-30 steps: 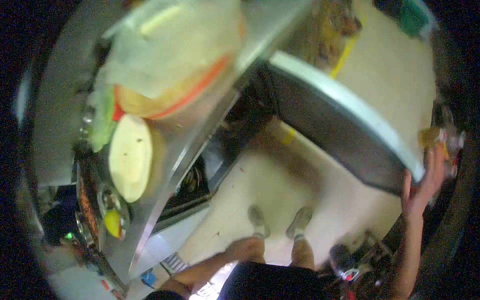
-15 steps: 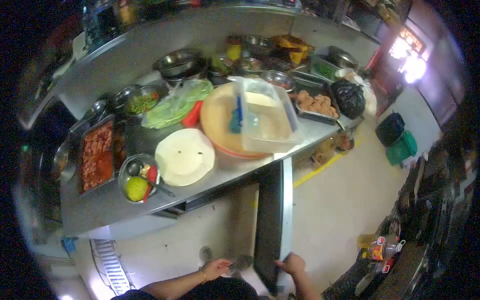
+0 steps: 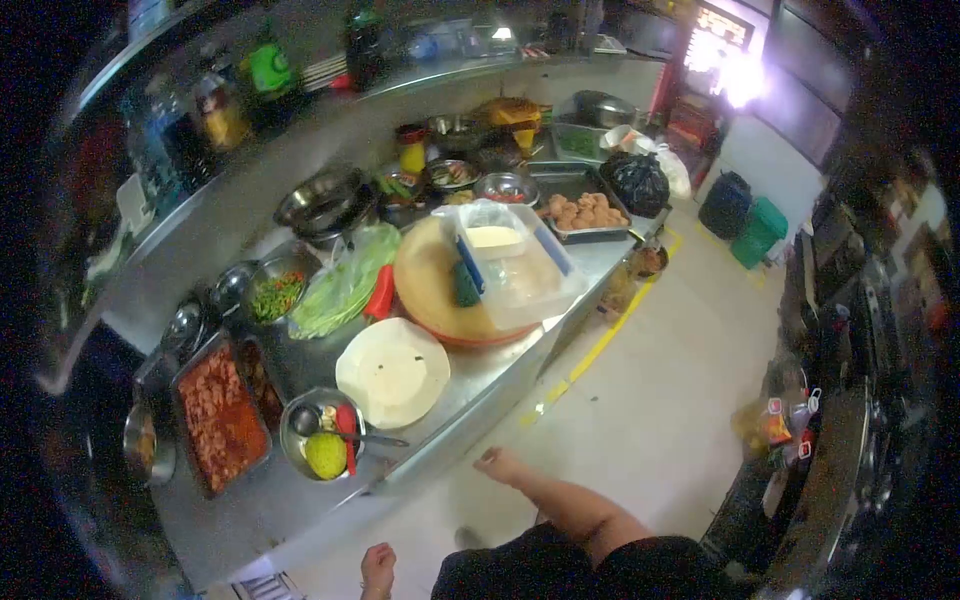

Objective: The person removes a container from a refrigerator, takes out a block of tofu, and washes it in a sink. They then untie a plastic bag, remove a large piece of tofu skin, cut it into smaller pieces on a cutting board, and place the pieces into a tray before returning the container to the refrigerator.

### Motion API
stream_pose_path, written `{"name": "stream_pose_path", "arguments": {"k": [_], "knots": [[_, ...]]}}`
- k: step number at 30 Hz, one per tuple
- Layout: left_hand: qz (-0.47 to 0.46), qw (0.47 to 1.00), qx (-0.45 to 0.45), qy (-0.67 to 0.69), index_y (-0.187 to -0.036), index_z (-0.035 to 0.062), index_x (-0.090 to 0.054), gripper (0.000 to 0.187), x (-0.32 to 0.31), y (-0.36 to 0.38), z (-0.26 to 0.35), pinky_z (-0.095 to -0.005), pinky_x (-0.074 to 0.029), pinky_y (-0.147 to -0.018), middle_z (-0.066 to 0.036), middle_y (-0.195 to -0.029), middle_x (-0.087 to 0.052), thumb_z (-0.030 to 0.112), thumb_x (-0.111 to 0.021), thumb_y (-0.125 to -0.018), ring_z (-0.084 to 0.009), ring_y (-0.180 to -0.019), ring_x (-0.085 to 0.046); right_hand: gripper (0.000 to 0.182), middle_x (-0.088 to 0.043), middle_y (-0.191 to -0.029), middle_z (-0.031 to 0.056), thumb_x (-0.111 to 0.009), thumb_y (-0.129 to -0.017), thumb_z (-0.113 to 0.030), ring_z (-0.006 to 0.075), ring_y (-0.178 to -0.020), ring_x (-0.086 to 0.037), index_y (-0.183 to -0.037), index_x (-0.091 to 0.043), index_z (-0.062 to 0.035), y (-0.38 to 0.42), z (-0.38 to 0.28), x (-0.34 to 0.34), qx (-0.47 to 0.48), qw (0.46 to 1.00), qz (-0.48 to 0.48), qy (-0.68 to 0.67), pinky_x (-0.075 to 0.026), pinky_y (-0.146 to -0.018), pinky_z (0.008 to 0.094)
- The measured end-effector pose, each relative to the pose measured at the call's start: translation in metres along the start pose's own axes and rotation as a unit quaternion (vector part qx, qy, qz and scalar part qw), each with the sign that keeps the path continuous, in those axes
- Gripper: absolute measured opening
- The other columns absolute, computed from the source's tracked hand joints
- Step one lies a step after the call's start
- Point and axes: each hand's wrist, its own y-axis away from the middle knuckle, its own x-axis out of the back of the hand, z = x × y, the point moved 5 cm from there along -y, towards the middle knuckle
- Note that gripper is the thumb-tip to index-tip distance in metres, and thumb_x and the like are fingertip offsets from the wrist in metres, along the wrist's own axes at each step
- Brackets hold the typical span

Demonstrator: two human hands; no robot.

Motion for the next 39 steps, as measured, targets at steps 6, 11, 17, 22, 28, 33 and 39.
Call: {"name": "stream_pose_path", "arguments": {"k": [6, 11, 17, 22, 28, 33, 39], "knots": [[-0.098, 0.993, 0.05, -0.052, -0.122, -0.0036, -0.056, 0.041, -0.068, -0.008, 0.111, -0.0383, -0.041, -0.102, -0.019, -0.125, -0.058, 0.019, -0.062, -0.089, -0.0303, -0.116, -0.055, 0.03, -0.064, -0.086, 0.0045, -0.064, -0.088, -0.03, 0.015, -0.069, -0.059, -0.102, -0.063, -0.0036, -0.013, -0.001, 0.184, 0.007, 0.96, 0.121, -0.252, -0.049, -0.059, 0.027], [-0.14, 0.982, 0.026, 0.123, -0.11, 0.0014, -0.062, 0.024, -0.205, -0.066, 0.215, -0.0283, -0.051, -0.076, -0.008, -0.1, -0.067, 0.011, -0.063, -0.088, -0.0162, -0.086, -0.064, 0.018, -0.062, -0.084, 0.0047, -0.056, -0.092, -0.018, 0.0134, -0.07, -0.059, -0.101, -0.058, -0.0029, -0.044, -0.047, 0.346, 0.096, 0.892, 0.216, -0.386, -0.048, -0.06, 0.0253], [-0.017, 0.964, -0.072, 0.255, -0.12, 0.0059, -0.056, 0.034, -0.298, -0.186, 0.426, -0.0287, -0.05, -0.072, -0.007, -0.106, -0.064, 0.021, -0.064, -0.091, -0.0155, -0.088, -0.061, 0.036, -0.065, -0.106, 0.0087, -0.052, -0.096, -0.027, 0.0148, -0.087, -0.059, -0.12, -0.058, 0.0006, -0.078, -0.119, 0.416, 0.15, 0.921, 0.086, -0.349, -0.05, -0.076, 0.0282], [-0.042, 0.996, -0.075, -0.004, -0.127, 0.0012, -0.048, 0.05, -0.341, -0.275, 0.52, -0.0297, -0.05, -0.077, -0.011, -0.109, -0.063, 0.016, -0.068, -0.084, -0.0183, -0.095, -0.062, 0.033, -0.065, -0.101, 0.0093, -0.053, -0.097, -0.024, 0.0142, -0.086, -0.06, -0.118, -0.058, 0.001, -0.125, -0.124, 0.439, 0.188, 0.945, 0.002, -0.268, -0.05, -0.075, 0.0272], [-0.113, 0.992, 0.057, 0.011, -0.122, -0.0011, -0.051, 0.053, -0.338, -0.29, 0.523, -0.0318, -0.051, -0.074, -0.012, -0.103, -0.062, 0.003, -0.06, -0.071, -0.0194, -0.087, -0.062, 0.028, -0.065, -0.088, 0.0077, -0.059, -0.093, -0.014, 0.0117, -0.075, -0.06, -0.115, -0.058, 0.0025, -0.147, -0.118, 0.476, 0.225, 0.949, 0.035, -0.22, -0.05, -0.068, 0.0266], [-0.012, 0.994, 0.057, 0.095, -0.129, -0.0017, -0.046, 0.067, -0.264, -0.204, 0.53, -0.0313, -0.055, -0.079, -0.013, -0.102, -0.063, 0.006, -0.054, -0.062, -0.0235, -0.089, -0.064, 0.03, -0.065, -0.096, 0.0124, -0.063, -0.087, -0.013, 0.0171, -0.082, -0.063, -0.113, -0.059, 0.001, -0.163, -0.095, 0.503, 0.232, 0.959, 0.116, -0.111, -0.051, -0.07, 0.0282], [0.173, 0.976, 0.023, 0.13, -0.128, -0.0001, -0.046, 0.067, -0.166, -0.108, 0.51, -0.0305, -0.055, -0.06, -0.012, -0.103, -0.06, 0.004, -0.051, -0.062, -0.0224, -0.084, -0.063, 0.049, -0.052, -0.124, 0.0224, -0.07, -0.077, -0.02, 0.0378, -0.113, -0.052, -0.122, -0.055, -0.0058, -0.142, -0.192, 0.449, 0.43, 0.877, 0.164, 0.137, -0.045, -0.094, 0.0422]]}}
